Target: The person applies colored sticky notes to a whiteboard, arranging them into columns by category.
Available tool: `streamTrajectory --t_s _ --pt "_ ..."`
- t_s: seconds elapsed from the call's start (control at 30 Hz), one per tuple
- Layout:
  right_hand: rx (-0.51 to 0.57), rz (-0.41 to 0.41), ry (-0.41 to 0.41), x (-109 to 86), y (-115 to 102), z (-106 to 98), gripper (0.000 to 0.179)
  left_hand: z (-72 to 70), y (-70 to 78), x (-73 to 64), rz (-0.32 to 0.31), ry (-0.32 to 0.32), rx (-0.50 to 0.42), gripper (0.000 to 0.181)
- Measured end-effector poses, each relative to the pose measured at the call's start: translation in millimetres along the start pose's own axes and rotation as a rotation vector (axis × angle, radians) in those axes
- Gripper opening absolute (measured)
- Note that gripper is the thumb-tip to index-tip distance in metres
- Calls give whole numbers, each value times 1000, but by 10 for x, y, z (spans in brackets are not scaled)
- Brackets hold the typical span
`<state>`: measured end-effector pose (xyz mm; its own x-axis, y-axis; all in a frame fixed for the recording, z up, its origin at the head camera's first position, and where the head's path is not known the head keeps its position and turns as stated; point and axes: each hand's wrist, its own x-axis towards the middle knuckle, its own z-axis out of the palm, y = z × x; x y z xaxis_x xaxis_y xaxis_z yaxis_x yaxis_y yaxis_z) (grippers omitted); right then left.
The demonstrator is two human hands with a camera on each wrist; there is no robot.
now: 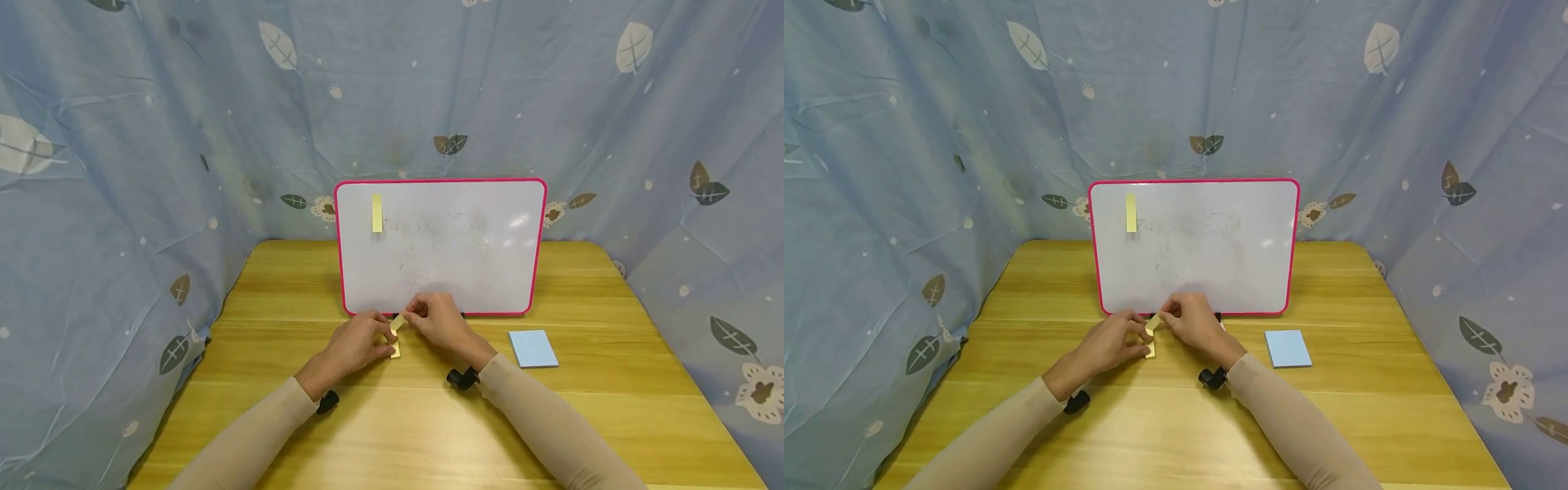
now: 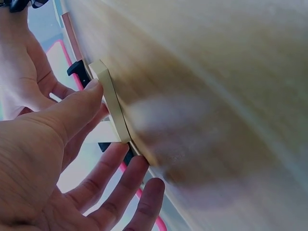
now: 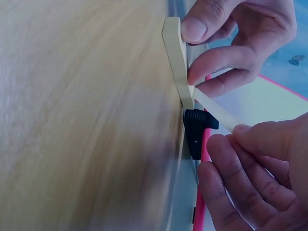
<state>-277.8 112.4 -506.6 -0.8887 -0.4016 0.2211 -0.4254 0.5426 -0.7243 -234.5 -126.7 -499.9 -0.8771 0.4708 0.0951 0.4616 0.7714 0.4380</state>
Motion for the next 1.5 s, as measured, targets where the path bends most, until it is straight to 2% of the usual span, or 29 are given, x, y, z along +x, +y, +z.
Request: streamTrajectory --t_s 0.47,0.87,1.03,1.33,1.5 --pt "14 37 45 -5 40 -37 5 -1 10 6 -1 -10 11 12" --pt "80 128 69 -35 -22 -181 7 -12 8 10 2 -23 7 11" --pt "185 128 104 -32 -36 -281 10 -12 3 6 -10 -28 3 9" --pt "583 195 114 -39 -111 -407 21 -6 17 9 -11 -18 -23 11" --pt "651 188 145 -59 -164 -443 26 15 0 0 -3 5 -30 15"
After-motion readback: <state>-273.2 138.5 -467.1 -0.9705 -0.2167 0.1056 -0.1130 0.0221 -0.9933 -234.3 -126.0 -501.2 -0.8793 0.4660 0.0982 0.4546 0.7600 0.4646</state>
